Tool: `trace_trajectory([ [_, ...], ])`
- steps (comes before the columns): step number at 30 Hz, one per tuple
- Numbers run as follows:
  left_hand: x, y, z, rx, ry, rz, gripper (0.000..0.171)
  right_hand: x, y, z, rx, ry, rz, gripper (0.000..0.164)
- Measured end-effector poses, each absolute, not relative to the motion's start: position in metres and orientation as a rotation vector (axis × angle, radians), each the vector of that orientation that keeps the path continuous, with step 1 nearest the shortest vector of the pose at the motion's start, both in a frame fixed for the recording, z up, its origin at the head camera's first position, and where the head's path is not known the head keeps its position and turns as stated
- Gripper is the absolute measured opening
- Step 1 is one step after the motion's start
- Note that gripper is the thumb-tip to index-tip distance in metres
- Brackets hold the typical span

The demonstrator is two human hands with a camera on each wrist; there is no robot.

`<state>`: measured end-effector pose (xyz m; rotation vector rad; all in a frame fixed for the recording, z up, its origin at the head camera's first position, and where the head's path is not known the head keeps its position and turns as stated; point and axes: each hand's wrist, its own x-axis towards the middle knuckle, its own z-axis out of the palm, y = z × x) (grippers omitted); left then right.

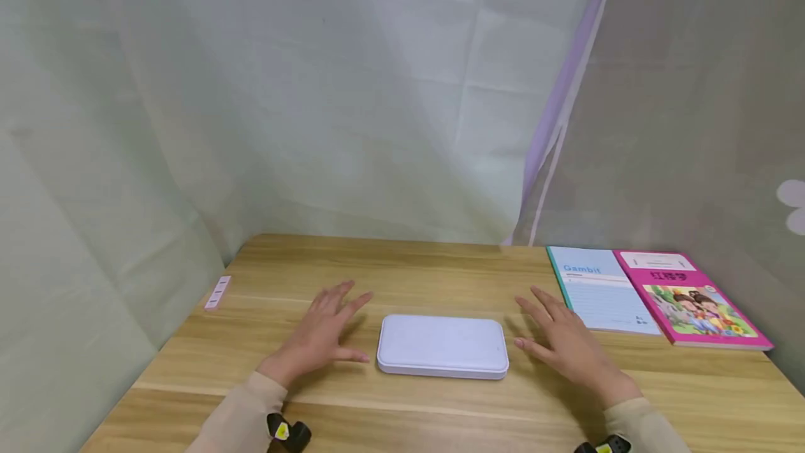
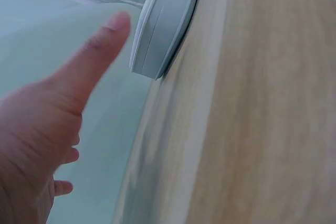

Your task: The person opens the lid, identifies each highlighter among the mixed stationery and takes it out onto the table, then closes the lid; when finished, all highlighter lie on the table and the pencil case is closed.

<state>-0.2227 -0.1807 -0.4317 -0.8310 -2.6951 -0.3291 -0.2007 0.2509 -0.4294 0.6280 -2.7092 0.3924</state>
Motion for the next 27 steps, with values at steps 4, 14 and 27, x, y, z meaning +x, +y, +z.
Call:
trace_trajectory([
  [4, -0.222, -0.174, -0.429, -0.844, -2.711, -0.462, 0.106, -0.195, 0.247, -0.420, 0.640, -2.739, 0.452, 0.064],
  [14, -0.224, -0.160, -0.428, -0.922, -2.782, -0.779, 0.106, -0.183, 0.228, -0.408, 0.689, -2.732, 0.573, 0.053],
  [27, -0.226, -0.153, -0.437, -0.958, -2.857, -0.798, 0.104, -0.181, 0.212, -0.418, 0.781, -2.738, 0.547, 0.061],
])
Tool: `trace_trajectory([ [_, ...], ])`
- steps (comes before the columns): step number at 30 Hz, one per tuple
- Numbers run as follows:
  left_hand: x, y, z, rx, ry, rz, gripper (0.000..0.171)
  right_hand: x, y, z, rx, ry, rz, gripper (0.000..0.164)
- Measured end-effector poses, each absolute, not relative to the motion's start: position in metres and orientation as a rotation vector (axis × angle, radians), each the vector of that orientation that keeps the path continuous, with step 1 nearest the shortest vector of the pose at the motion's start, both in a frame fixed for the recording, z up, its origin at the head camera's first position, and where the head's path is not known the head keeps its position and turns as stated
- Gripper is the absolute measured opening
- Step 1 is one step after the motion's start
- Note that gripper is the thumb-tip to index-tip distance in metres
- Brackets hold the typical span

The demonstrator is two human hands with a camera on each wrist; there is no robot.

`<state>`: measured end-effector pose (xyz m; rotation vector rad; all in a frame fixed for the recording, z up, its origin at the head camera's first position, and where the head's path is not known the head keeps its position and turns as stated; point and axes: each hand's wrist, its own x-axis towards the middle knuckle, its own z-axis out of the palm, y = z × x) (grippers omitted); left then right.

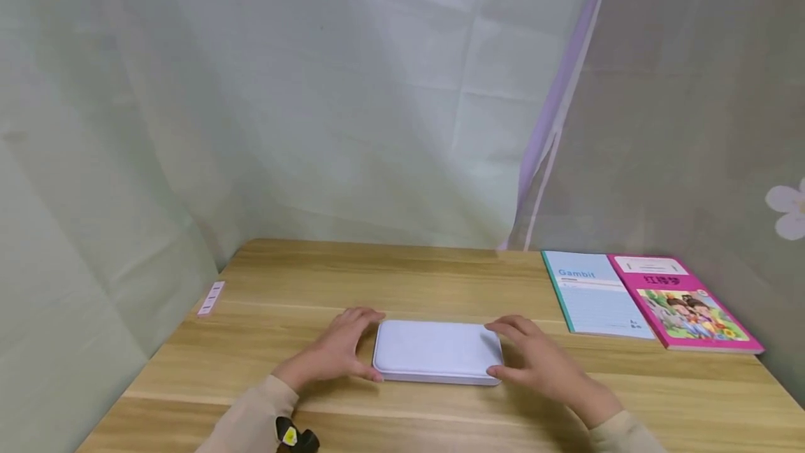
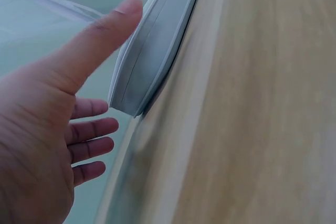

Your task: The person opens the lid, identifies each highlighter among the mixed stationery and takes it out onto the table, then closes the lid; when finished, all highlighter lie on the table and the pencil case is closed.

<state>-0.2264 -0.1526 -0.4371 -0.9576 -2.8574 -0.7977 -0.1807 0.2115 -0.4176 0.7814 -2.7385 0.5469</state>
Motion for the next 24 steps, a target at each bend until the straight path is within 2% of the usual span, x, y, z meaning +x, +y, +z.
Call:
trace_trajectory([
  [11, -0.228, -0.150, -0.452, -0.977, -2.825, -0.741, 0.100, -0.188, 0.200, -0.430, 0.824, -2.797, 0.567, 0.075],
  [24, -0.229, -0.146, -0.461, -0.875, -2.807, -0.837, 0.098, -0.193, 0.197, -0.440, 0.783, -2.785, 0.499, 0.089],
])
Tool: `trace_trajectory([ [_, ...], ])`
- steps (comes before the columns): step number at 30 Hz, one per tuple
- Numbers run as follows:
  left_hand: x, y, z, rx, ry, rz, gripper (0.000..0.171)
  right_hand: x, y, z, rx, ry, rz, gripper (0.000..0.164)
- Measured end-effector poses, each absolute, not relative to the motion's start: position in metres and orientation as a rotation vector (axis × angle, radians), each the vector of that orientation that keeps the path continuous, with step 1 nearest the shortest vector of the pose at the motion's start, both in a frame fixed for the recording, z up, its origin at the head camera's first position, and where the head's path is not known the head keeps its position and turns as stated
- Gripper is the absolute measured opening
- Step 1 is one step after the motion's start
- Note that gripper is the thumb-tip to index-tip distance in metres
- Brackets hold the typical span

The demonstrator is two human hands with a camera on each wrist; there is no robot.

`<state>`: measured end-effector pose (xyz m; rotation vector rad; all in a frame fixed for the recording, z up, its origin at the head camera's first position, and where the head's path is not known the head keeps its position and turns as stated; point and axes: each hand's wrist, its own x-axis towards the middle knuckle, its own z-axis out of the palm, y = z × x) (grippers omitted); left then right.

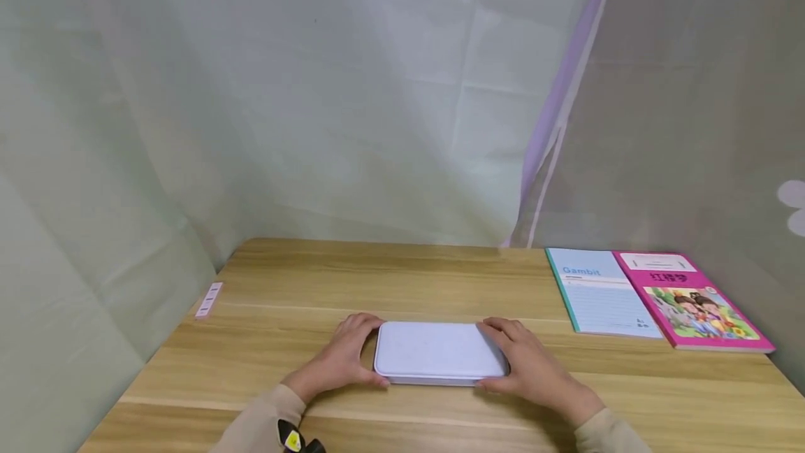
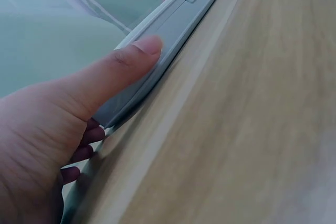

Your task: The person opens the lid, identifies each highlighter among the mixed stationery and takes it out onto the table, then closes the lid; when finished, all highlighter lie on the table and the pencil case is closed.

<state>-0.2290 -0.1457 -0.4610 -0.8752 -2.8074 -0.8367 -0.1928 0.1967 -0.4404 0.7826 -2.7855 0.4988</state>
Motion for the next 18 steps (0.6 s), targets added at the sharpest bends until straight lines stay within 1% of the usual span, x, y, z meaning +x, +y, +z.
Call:
trace_trajectory([
  [7, -0.2261, -0.1421, -0.4596, -0.859, -2.835, -0.882, 0.099, -0.1928, 0.1976, -0.4446, 0.777, -2.712, 0.427, 0.088],
  [18, -0.2267, -0.1436, -0.4613, -0.856, -2.836, -0.902, 0.101, -0.1963, 0.1962, -0.4467, 0.764, -2.712, 0.445, 0.090],
])
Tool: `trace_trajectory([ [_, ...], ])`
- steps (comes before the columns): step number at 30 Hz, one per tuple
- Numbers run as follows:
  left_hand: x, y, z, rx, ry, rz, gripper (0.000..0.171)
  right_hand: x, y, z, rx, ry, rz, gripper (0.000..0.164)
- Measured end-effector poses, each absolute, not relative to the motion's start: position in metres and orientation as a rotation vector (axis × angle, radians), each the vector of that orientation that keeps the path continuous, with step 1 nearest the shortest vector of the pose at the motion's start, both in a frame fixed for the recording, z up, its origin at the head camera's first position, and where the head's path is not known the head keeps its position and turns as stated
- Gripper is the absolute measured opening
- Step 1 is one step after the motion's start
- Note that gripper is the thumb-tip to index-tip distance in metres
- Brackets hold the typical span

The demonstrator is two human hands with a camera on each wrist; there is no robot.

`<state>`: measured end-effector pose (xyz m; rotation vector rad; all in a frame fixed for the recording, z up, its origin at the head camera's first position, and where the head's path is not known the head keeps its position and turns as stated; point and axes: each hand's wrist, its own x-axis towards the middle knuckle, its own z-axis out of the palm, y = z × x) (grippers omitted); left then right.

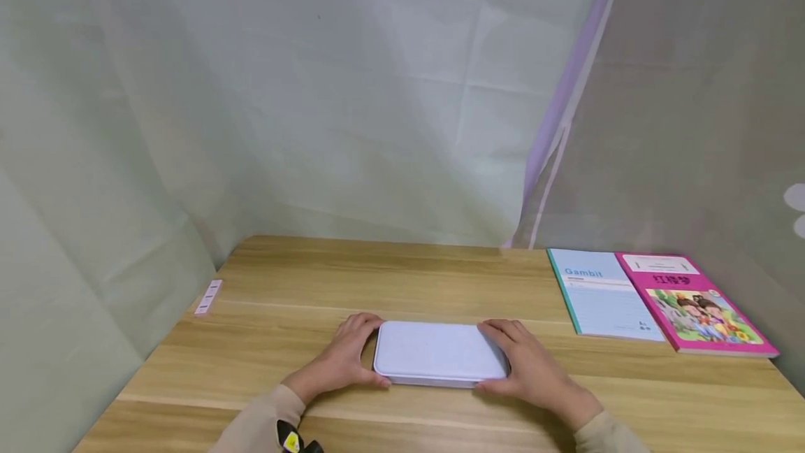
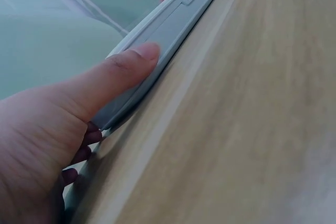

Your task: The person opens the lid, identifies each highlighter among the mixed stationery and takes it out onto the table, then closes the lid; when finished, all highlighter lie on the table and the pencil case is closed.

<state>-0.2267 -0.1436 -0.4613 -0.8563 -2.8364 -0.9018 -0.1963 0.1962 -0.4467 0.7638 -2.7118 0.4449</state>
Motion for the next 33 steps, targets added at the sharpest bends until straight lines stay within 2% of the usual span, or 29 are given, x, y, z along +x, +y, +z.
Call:
trace_trajectory([
  [17, -0.2203, -0.1395, -0.4665, -0.841, -2.799, -0.936, 0.100, -0.1960, 0.2006, -0.4466, 0.921, -2.635, 0.306, 0.084],
  [33, -0.2200, -0.1365, -0.4628, -0.785, -2.805, -0.919, 0.102, -0.1964, 0.1995, -0.4497, 0.906, -2.575, 0.312, 0.082],
])
